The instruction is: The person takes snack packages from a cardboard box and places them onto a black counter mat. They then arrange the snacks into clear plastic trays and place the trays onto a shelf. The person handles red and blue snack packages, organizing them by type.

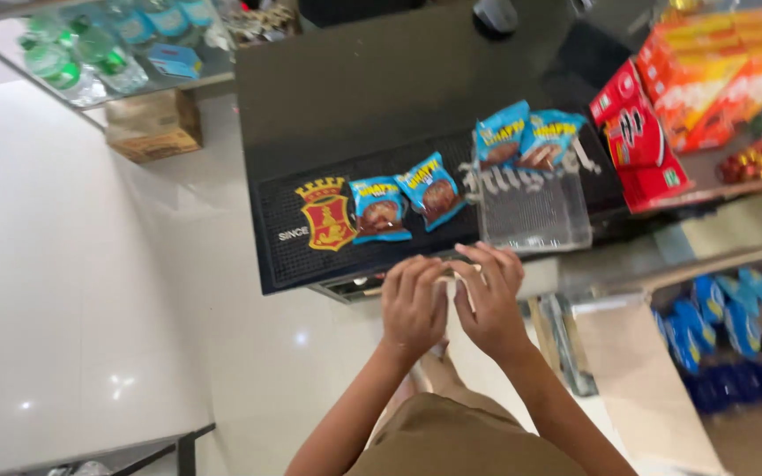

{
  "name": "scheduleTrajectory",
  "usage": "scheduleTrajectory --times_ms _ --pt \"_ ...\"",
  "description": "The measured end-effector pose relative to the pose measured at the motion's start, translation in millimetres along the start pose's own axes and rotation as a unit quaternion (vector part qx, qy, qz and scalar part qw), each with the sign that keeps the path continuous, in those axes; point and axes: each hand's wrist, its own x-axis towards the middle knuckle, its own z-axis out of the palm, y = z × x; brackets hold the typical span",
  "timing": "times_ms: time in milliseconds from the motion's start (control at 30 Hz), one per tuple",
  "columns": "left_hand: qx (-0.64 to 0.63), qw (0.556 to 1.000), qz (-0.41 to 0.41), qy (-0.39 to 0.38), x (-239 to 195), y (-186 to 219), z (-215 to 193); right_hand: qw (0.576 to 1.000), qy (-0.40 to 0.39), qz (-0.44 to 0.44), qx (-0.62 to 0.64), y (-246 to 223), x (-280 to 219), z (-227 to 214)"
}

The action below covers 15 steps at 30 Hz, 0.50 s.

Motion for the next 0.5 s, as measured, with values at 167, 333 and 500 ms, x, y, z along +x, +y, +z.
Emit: scheduleTrajectory --times_ms 167,333,500 --pt "-0.158 0.986 0.023 -0.053 -29.9 46.9 26.2 0.997 0.031 0.07 -0.007 5.4 -65.3 -44.1" --pt "-0.242 0.959 0.073 -0.127 -35.0 96.3 55.8 0.986 0.06 0.149 -0.046 31.3 -125.4 -97.7" --pt "-0.284 0.934 0.109 -0.186 -32.8 148.5 100.8 0.956 0.126 0.249 -0.091 63.1 -174.9 -163.3"
